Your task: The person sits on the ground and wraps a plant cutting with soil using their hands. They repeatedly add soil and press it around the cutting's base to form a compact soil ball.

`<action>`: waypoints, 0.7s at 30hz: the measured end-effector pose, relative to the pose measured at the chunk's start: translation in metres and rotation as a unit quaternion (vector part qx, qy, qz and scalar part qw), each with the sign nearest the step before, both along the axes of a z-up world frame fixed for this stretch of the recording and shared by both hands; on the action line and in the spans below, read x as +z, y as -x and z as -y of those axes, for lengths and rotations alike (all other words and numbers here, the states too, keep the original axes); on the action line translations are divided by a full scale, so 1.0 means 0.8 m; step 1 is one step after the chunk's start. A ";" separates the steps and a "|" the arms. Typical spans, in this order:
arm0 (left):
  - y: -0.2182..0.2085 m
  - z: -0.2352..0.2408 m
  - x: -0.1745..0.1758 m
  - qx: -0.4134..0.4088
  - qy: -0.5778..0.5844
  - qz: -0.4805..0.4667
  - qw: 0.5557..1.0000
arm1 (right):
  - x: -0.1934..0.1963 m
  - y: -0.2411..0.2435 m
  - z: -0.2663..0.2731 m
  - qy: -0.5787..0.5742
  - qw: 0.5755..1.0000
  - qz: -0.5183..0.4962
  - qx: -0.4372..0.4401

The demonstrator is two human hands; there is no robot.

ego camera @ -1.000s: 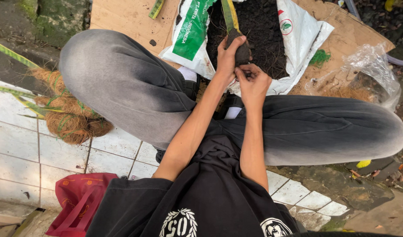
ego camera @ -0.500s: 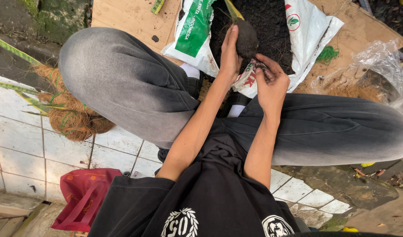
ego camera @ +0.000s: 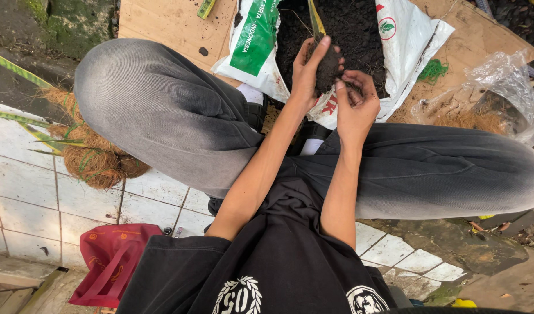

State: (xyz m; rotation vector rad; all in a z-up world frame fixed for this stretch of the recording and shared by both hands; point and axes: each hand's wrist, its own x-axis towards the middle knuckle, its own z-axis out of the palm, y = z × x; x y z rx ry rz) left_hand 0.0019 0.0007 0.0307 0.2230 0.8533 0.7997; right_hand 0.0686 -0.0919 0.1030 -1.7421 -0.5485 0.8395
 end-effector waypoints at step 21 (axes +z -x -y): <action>-0.002 0.016 0.034 -0.148 -0.399 -0.475 0.771 | -0.127 -0.008 -0.011 -0.153 0.861 -0.463 -0.146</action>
